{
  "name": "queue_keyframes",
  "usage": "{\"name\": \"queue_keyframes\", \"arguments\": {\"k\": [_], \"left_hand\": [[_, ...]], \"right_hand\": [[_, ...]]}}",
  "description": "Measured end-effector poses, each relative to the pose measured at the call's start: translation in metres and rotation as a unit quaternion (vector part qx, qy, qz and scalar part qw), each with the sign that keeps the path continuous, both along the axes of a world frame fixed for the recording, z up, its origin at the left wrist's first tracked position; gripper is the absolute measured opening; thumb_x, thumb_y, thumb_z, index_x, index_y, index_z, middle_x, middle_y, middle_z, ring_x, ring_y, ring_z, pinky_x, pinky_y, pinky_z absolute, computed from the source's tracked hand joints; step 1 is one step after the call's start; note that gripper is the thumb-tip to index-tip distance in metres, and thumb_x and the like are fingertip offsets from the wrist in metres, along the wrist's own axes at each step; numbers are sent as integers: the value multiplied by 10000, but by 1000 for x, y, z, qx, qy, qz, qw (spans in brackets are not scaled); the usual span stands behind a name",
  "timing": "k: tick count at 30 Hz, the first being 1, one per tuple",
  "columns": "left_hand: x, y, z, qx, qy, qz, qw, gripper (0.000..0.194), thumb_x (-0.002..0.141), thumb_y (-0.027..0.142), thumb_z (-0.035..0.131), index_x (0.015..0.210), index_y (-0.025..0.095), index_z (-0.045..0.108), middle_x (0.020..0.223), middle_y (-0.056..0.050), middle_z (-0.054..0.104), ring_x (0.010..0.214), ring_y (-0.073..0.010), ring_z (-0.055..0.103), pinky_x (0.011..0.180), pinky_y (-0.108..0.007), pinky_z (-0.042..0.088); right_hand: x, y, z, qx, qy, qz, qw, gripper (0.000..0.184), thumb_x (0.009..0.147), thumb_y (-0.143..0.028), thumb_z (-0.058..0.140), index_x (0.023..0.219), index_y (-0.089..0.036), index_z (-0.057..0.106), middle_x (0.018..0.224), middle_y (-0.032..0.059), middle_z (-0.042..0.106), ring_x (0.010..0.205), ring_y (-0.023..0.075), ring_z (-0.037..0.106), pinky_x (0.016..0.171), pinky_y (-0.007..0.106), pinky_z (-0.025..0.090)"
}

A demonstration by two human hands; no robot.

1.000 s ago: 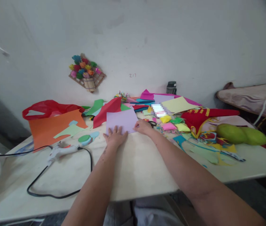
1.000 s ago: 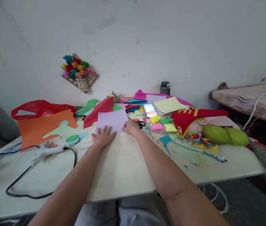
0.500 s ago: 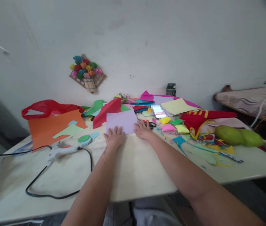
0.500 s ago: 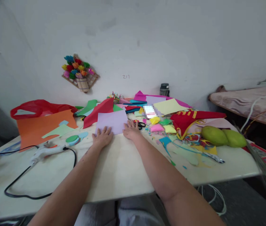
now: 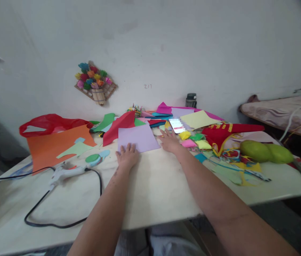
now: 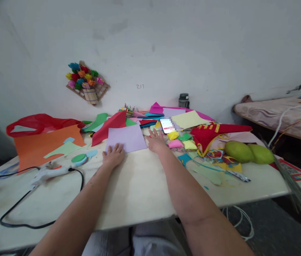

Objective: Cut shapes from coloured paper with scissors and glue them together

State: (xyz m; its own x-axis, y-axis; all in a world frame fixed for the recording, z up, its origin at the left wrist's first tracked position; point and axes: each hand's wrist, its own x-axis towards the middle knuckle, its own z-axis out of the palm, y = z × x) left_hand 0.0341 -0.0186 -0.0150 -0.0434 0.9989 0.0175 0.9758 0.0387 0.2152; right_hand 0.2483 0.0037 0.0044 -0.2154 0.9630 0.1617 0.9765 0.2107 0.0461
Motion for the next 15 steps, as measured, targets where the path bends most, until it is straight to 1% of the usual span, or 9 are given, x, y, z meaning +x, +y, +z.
{"name": "queue_keyframes", "arguments": {"k": [2, 3, 4, 6, 8, 12, 15], "left_hand": [[0, 0, 0, -1, -2, 1, 1000, 578, 841, 425, 200, 1402, 294, 246, 1486, 36, 147, 1350, -341, 51, 1026, -619, 47], [1, 0, 0, -2, -3, 2, 1000, 579, 841, 425, 197, 1403, 295, 241, 1486, 39, 143, 1350, -338, 47, 1026, -618, 42], [1, -1, 0, -3, -3, 3, 1000, 582, 841, 427, 195, 1405, 294, 235, 1487, 41, 139, 1351, -336, 43, 1028, -616, 37], [1, -2, 1, -6, -3, 5, 1000, 590, 839, 433, 195, 1410, 286, 224, 1487, 41, 138, 1352, -330, 37, 1033, -607, 30], [1, -3, 2, -7, -4, 6, 1000, 602, 836, 440, 204, 1414, 270, 216, 1485, 37, 143, 1354, -324, 35, 1040, -596, 29], [1, -4, 2, 11, -14, 2, 1000, 604, 832, 422, 252, 1410, 245, 236, 1476, 8, 192, 1357, -307, 68, 1053, -570, 44], [0, -4, 2, 40, -24, 1, 999, 587, 824, 414, 317, 1384, 238, 299, 1451, -24, 274, 1351, -297, 128, 1062, -552, 42]], "right_hand": [[-2, -3, 6, 47, 36, 37, 998, 400, 832, -229, 431, 1215, -207, 545, 1402, 79, 367, 1255, 257, 351, 1014, 409, 251], [-4, -5, 9, 48, 54, 64, 995, 360, 836, -226, 430, 1159, -211, 587, 1316, 78, 473, 1161, 230, 459, 960, 360, 323], [-7, -7, 12, 37, 62, 92, 993, 330, 831, -226, 444, 1113, -223, 615, 1227, 67, 548, 1077, 212, 521, 903, 328, 367], [-16, -13, 16, 25, 55, 157, 986, 286, 809, -227, 494, 1049, -229, 649, 1113, 50, 614, 1000, 196, 559, 846, 294, 389], [-25, -17, 16, 29, 40, 201, 978, 257, 794, -217, 525, 1007, -227, 669, 1068, 40, 633, 987, 188, 563, 834, 276, 381], [-40, -23, 14, 30, 0, 225, 974, 245, 832, -227, 488, 972, -237, 688, 1031, 37, 649, 950, 185, 577, 787, 266, 381], [-45, -23, 12, 30, -35, 226, 973, 266, 858, -234, 444, 946, -245, 695, 998, 43, 658, 933, 193, 584, 737, 269, 384]]}}
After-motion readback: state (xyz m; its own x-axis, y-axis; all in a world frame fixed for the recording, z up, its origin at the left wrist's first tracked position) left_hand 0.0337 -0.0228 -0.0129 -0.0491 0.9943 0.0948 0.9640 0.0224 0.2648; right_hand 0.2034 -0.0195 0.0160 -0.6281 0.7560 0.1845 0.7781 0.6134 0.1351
